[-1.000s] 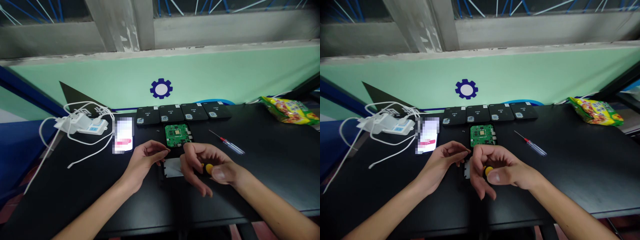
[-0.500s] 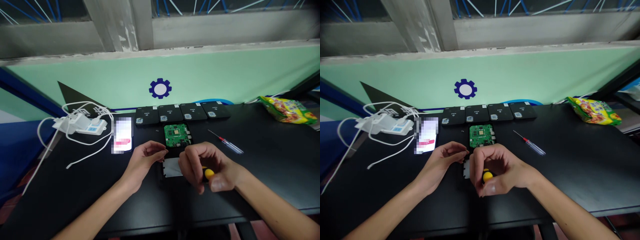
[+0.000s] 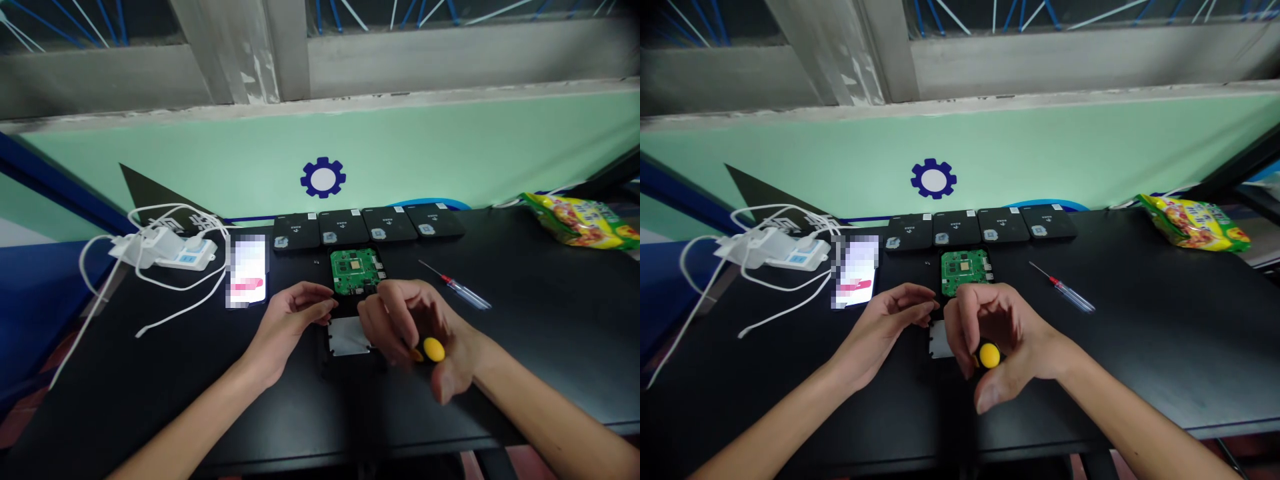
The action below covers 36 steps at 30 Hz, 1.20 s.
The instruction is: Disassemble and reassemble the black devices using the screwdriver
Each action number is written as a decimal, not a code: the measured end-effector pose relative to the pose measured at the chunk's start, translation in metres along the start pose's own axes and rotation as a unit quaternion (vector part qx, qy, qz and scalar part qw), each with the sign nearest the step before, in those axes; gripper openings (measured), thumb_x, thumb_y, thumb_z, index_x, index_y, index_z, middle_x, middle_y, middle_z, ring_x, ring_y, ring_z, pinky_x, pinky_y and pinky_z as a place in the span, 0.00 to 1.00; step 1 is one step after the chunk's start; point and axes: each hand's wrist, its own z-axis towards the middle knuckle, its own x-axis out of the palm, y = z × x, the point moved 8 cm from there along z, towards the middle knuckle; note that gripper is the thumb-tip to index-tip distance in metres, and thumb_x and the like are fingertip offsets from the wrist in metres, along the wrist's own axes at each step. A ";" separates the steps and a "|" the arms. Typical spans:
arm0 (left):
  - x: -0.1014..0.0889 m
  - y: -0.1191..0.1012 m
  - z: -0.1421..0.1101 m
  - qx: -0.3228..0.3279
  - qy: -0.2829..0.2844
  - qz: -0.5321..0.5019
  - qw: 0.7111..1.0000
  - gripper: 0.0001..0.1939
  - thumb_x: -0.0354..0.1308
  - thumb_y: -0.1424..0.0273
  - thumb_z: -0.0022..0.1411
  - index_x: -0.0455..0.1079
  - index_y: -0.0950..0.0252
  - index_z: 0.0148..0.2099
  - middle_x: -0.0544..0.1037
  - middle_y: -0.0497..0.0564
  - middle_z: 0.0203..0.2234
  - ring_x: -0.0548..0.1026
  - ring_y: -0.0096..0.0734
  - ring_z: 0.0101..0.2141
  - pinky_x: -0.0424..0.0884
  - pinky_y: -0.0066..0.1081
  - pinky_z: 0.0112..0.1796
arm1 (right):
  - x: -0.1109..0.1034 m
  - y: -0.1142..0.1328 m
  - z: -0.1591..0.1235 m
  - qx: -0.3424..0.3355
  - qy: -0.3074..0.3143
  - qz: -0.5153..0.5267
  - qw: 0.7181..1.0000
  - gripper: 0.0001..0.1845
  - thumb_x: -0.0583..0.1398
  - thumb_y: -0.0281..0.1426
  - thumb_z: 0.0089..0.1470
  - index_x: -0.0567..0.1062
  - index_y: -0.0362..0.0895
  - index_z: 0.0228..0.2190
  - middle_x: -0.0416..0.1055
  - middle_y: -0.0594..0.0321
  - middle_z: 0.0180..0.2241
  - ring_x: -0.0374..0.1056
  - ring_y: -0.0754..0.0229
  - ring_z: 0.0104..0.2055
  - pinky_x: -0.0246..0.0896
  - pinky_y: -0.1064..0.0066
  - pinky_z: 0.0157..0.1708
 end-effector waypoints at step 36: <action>0.013 -0.015 -0.012 0.073 0.021 0.184 0.980 0.28 0.76 0.63 0.63 0.75 0.58 0.62 0.88 0.51 0.36 0.68 0.27 0.21 0.70 0.25 0.20 | -0.032 0.042 -0.007 -0.145 -0.278 -0.264 0.912 0.16 0.66 0.38 0.71 0.78 0.45 0.30 0.74 0.60 0.31 0.62 0.62 0.25 0.55 0.70 0.21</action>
